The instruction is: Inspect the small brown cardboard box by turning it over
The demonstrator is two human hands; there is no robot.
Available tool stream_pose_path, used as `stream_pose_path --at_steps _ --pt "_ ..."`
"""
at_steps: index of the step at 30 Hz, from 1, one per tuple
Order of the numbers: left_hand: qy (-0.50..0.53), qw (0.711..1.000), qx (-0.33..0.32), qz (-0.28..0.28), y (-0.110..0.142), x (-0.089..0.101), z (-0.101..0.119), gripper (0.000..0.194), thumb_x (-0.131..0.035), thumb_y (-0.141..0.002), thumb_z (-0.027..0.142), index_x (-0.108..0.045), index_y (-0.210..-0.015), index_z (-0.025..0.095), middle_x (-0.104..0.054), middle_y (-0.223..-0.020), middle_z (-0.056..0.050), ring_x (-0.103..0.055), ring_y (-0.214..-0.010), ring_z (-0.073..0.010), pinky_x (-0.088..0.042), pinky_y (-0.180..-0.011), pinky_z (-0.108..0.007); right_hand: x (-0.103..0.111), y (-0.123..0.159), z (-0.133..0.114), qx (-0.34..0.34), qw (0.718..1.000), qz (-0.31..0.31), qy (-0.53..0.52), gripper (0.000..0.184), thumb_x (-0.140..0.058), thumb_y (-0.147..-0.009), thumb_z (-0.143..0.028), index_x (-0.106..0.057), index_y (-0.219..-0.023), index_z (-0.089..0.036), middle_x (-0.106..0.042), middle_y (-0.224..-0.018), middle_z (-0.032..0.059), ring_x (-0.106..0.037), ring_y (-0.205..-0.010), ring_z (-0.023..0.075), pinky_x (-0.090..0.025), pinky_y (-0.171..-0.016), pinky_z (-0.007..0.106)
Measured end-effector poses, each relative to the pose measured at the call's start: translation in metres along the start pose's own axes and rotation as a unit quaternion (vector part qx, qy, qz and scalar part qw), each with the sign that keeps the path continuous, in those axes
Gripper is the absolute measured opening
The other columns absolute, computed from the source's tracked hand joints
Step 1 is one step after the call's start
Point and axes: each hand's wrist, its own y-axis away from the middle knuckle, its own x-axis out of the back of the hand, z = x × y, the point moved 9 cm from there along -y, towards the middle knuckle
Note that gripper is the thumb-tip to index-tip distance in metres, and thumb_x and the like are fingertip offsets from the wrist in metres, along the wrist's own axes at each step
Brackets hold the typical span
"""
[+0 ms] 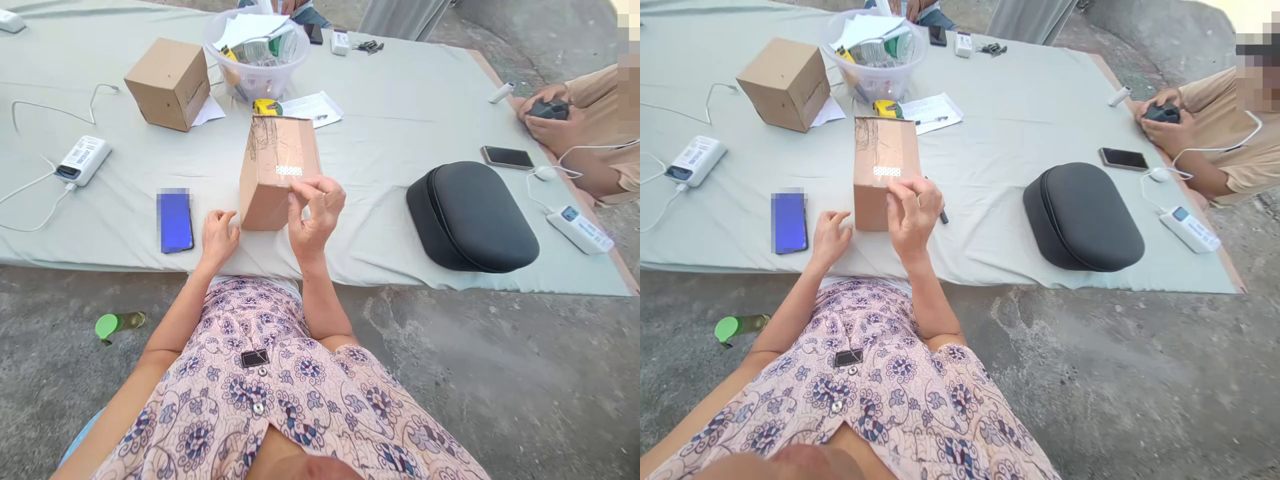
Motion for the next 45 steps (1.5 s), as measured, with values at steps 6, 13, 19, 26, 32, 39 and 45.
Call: stream_pose_path --at_steps 6,13,19,26,32,39,45 --pt "0.121 0.974 -0.14 0.132 0.004 0.061 0.056 0.056 -0.048 -0.102 0.053 -0.045 -0.151 0.026 -0.052 -0.151 -0.014 -0.048 -0.144 -0.027 -0.046 -0.117 -0.048 -0.02 0.006 -0.006 -0.002 1.0 -0.028 -0.002 0.025 -0.053 -0.102 -0.045 -0.07 -0.107 -0.027 -0.061 -0.11 0.0066 -0.06 -0.121 0.0242 -0.046 -0.115 0.052" --pt "0.141 0.955 -0.225 0.13 -0.006 0.059 0.121 0.049 -0.043 -0.1 0.064 -0.067 -0.125 0.029 -0.044 -0.158 -0.01 -0.04 -0.153 -0.0303 -0.038 -0.125 -0.055 -0.016 0.002 -0.009 0.003 1.0 -0.007 0.011 0.036 -0.06 -0.096 -0.062 -0.069 -0.1 -0.027 -0.06 -0.105 0.0068 -0.06 -0.112 0.0236 -0.047 -0.111 0.051" --pt "0.161 0.951 -0.219 0.147 -0.007 0.052 0.117 0.039 -0.047 -0.102 0.057 -0.073 -0.111 0.028 -0.049 -0.153 -0.008 -0.042 -0.15 -0.0287 -0.04 -0.124 -0.056 -0.008 -0.005 -0.015 0.05 0.999 0.005 -0.004 0.031 -0.058 -0.1 -0.055 -0.071 -0.093 -0.028 -0.058 -0.095 0.0036 -0.061 -0.099 0.019 -0.054 -0.101 0.045" --pt "0.159 0.953 -0.212 0.148 -0.01 0.054 0.114 0.049 -0.043 -0.1 0.063 -0.075 -0.108 0.027 -0.052 -0.144 -0.01 -0.05 -0.142 -0.0273 -0.048 -0.118 -0.05 -0.004 -0.004 0.025 -0.038 0.993 0.004 -0.109 0.036 -0.047 -0.104 -0.054 -0.069 -0.107 -0.025 -0.056 -0.113 0.0066 -0.059 -0.117 0.02 -0.056 -0.1 0.042" --pt "0.171 0.951 -0.209 0.15 -0.01 0.054 0.112 0.05 -0.043 -0.098 0.067 -0.075 -0.108 0.03 -0.053 -0.136 -0.009 -0.052 -0.137 -0.0257 -0.048 -0.119 -0.049 -0.001 -0.003 0.034 -0.04 0.989 0.014 -0.144 0.031 -0.049 -0.104 -0.051 -0.067 -0.104 -0.026 -0.062 -0.102 0.0034 -0.064 -0.104 0.0167 -0.06 -0.088 0.035" --pt "0.166 0.949 -0.171 0.206 -0.014 0.063 0.093 0.046 -0.043 -0.102 0.06 -0.074 -0.12 0.031 -0.054 -0.126 -0.008 -0.056 -0.127 -0.023 -0.048 -0.116 -0.046 0.0 0.011 -0.004 -0.007 0.996 0.002 -0.093 0.025 -0.052 -0.104 -0.043 -0.072 -0.105 -0.028 -0.063 -0.097 0.0037 -0.065 -0.097 0.0162 -0.06 -0.079 0.031" --pt "0.152 0.963 -0.172 0.144 -0.016 0.05 0.086 0.05 -0.044 -0.104 0.047 -0.049 -0.152 0.033 -0.059 -0.14 -0.011 -0.06 -0.123 -0.0231 -0.056 -0.105 -0.041 -0.024 0.033 -0.054 0.072 0.993 -0.058 -0.068 0.032 -0.044 -0.106 -0.027 -0.067 -0.129 -0.026 -0.07 -0.101 0.0061 -0.066 -0.093 0.0159 -0.06 -0.088 0.032"
